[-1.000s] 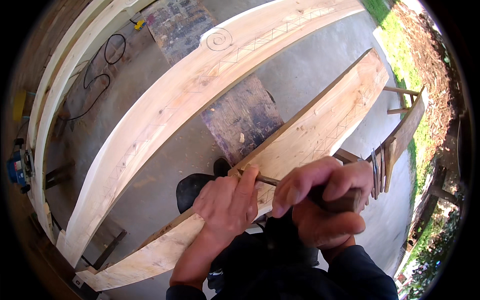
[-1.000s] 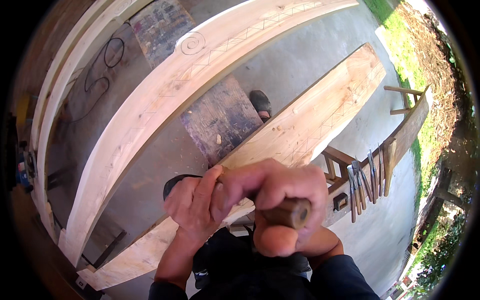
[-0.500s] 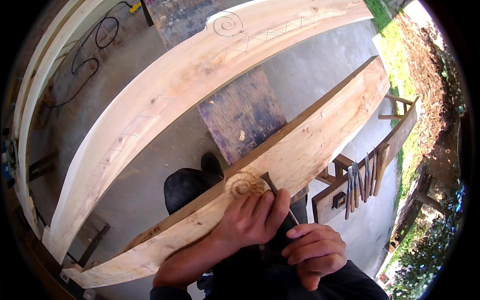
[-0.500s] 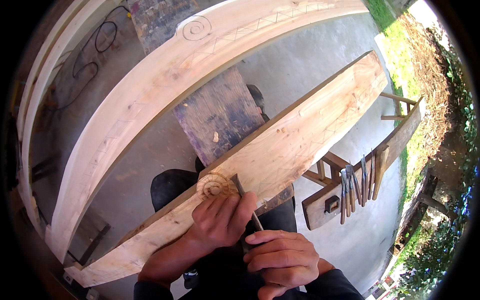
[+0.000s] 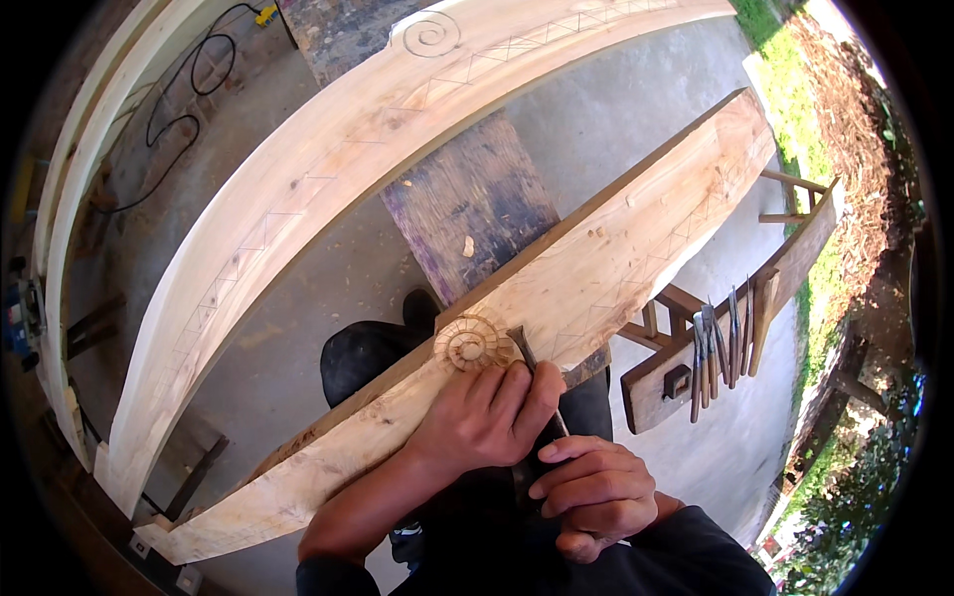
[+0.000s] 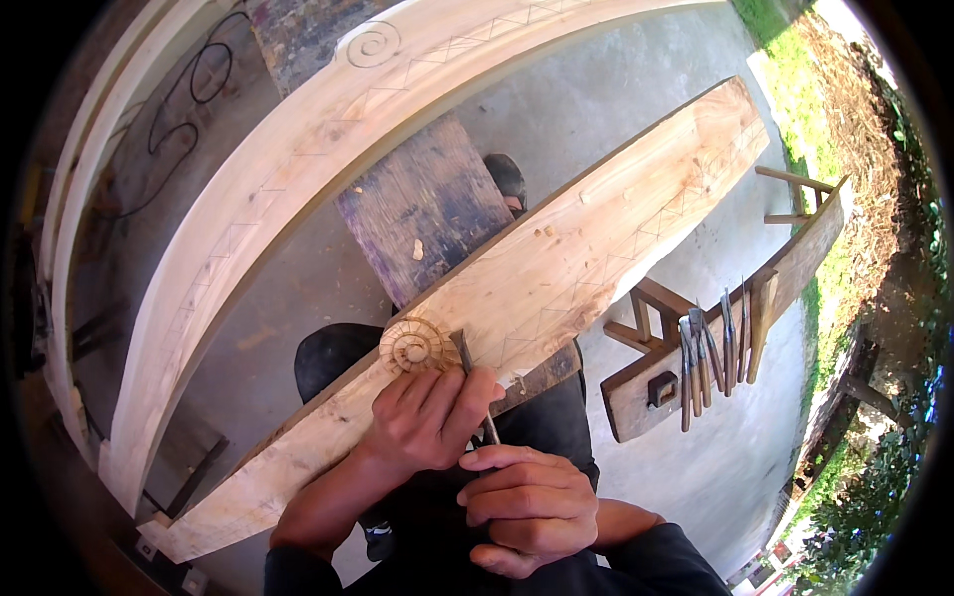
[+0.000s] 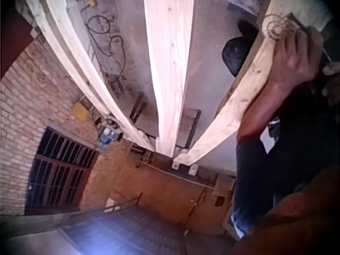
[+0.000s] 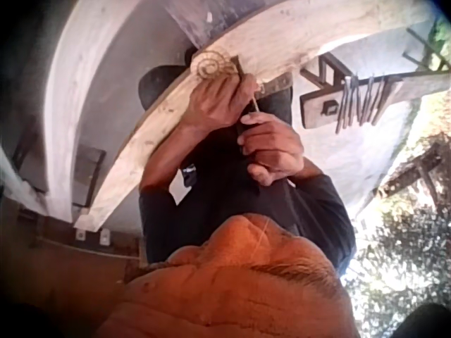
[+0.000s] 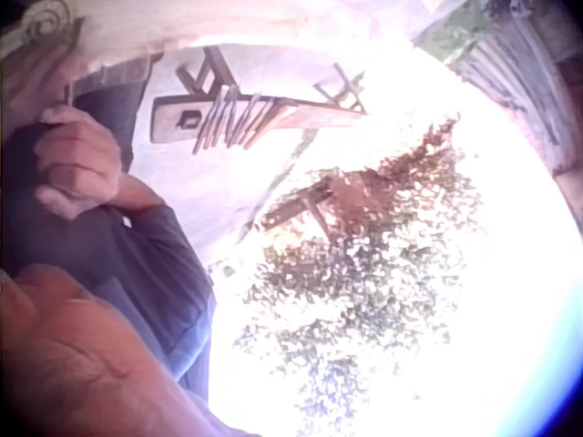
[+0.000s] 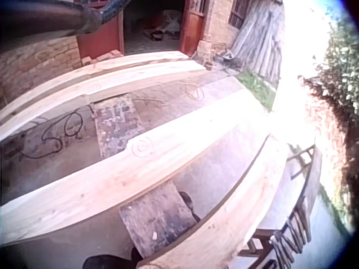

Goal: The person carves a spiral pattern into a large curved wooden beam using a chisel.

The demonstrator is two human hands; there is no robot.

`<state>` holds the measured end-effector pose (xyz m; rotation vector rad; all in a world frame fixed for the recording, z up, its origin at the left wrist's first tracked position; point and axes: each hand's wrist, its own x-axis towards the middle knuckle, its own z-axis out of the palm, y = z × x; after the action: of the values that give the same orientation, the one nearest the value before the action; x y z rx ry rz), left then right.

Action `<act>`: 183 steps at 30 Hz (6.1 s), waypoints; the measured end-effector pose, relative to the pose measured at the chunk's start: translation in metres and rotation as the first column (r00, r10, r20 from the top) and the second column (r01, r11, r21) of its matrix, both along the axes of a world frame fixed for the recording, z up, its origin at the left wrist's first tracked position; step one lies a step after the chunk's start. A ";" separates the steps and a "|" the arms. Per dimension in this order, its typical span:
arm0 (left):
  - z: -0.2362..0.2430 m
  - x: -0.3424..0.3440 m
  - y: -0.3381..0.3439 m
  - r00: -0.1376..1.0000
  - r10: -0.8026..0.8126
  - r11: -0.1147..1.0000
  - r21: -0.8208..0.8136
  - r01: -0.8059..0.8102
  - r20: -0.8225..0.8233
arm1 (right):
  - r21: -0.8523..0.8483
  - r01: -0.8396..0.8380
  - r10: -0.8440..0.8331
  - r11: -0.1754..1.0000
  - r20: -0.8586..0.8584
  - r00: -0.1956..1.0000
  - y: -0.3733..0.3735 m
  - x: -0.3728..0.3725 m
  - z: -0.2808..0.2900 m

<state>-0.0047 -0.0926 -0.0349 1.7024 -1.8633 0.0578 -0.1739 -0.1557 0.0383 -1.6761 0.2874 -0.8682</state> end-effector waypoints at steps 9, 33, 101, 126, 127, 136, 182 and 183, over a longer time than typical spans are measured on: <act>-0.005 -0.002 0.003 0.999 0.035 0.999 0.021 -0.035 0.013 | -0.019 -0.031 0.031 0.999 -0.039 0.999 -0.004 0.005 -0.001; 0.000 -0.001 0.003 0.997 0.034 0.998 0.059 -0.030 -0.066 | -0.062 -0.029 0.028 0.998 -0.012 1.000 -0.009 0.012 -0.003; 0.002 0.005 0.009 0.916 -0.054 0.997 0.030 0.071 -0.398 | -0.242 -0.248 0.212 0.938 -0.166 0.963 -0.009 0.012 0.003; 0.001 0.004 0.010 0.937 -0.028 0.997 0.058 0.051 -0.349 | -0.201 -0.256 0.227 0.945 -0.158 0.961 -0.013 0.019 0.002; 0.001 0.004 0.010 0.937 -0.027 0.997 0.058 0.050 -0.348 | -0.201 -0.257 0.228 0.945 -0.157 0.961 -0.012 0.020 0.002; 0.003 0.004 0.008 0.947 -0.044 0.997 0.044 0.062 -0.318 | -0.205 -0.235 0.207 0.950 -0.146 0.967 -0.010 0.017 0.001; 0.000 0.003 0.017 0.966 -0.049 0.998 0.035 0.060 -0.255 | -0.209 -0.134 0.121 0.969 -0.072 0.990 0.013 0.019 -0.010; 0.000 0.003 0.017 0.961 -0.046 0.998 0.029 0.056 -0.271 | -0.214 -0.137 0.124 0.967 -0.073 0.990 0.012 0.020 -0.010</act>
<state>-0.0020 -0.0756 -0.0348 1.5955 -1.7117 -0.2208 -0.1538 -0.1432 0.0280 -1.9050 0.1224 -0.7739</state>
